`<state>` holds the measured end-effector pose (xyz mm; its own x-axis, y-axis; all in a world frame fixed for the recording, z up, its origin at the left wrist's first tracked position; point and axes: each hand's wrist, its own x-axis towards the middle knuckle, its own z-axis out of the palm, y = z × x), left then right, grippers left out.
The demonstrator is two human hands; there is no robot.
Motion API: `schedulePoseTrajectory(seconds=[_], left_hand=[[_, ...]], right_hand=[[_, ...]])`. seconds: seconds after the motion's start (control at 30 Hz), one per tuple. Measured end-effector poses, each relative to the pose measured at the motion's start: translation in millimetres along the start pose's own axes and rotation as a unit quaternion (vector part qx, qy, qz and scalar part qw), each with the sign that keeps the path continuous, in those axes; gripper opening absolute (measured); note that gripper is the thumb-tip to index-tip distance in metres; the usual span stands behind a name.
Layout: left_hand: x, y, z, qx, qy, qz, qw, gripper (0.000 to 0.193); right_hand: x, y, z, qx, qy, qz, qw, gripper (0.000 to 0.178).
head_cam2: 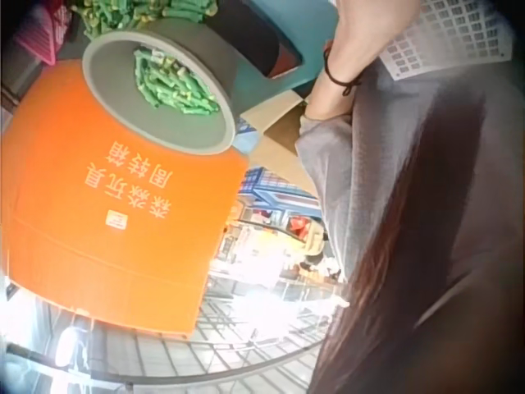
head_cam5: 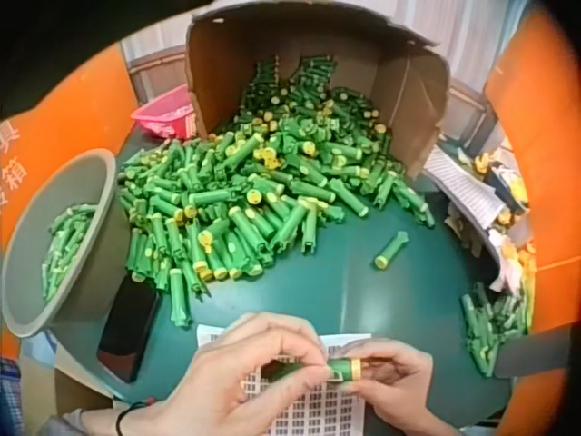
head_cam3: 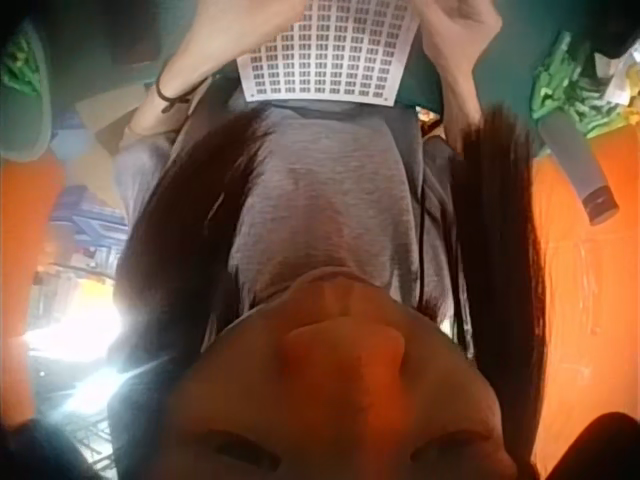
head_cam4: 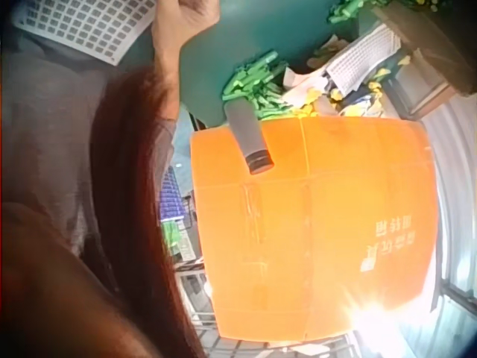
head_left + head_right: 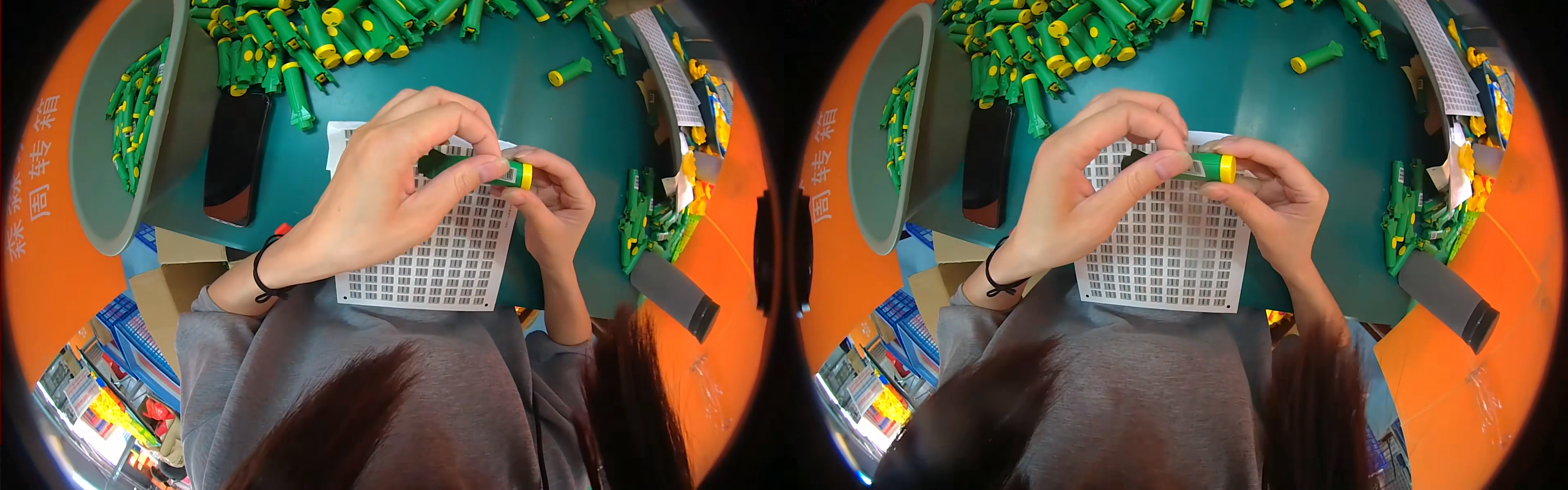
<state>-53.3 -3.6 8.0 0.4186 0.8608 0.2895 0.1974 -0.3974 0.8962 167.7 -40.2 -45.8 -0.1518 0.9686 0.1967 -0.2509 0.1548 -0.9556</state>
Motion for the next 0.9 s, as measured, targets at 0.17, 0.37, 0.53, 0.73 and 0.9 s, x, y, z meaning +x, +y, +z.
schedulePoseTrajectory(seconds=[0.17,0.37,0.53,0.73,0.9], left_hand=[[5,5,9,-0.026,-0.024,-0.013,0.999,0.010],[5,6,9,-0.020,-0.019,-0.017,0.999,0.009],[6,6,11,-0.018,-0.015,-0.016,1.000,0.009],[5,7,13,0.003,-0.009,-0.023,1.000,0.011],[4,-2,16,-0.044,-0.018,-0.087,0.995,0.011]], right_hand=[[-5,-9,0,-0.020,0.014,-0.014,1.000,0.040],[-4,-10,5,-0.057,0.044,-0.020,0.997,0.043],[-4,-8,3,-0.047,0.009,-0.049,0.998,0.040],[-5,-7,3,-0.046,0.007,-0.056,0.997,0.039],[-6,-9,6,-0.072,0.030,-0.040,0.996,0.039]])
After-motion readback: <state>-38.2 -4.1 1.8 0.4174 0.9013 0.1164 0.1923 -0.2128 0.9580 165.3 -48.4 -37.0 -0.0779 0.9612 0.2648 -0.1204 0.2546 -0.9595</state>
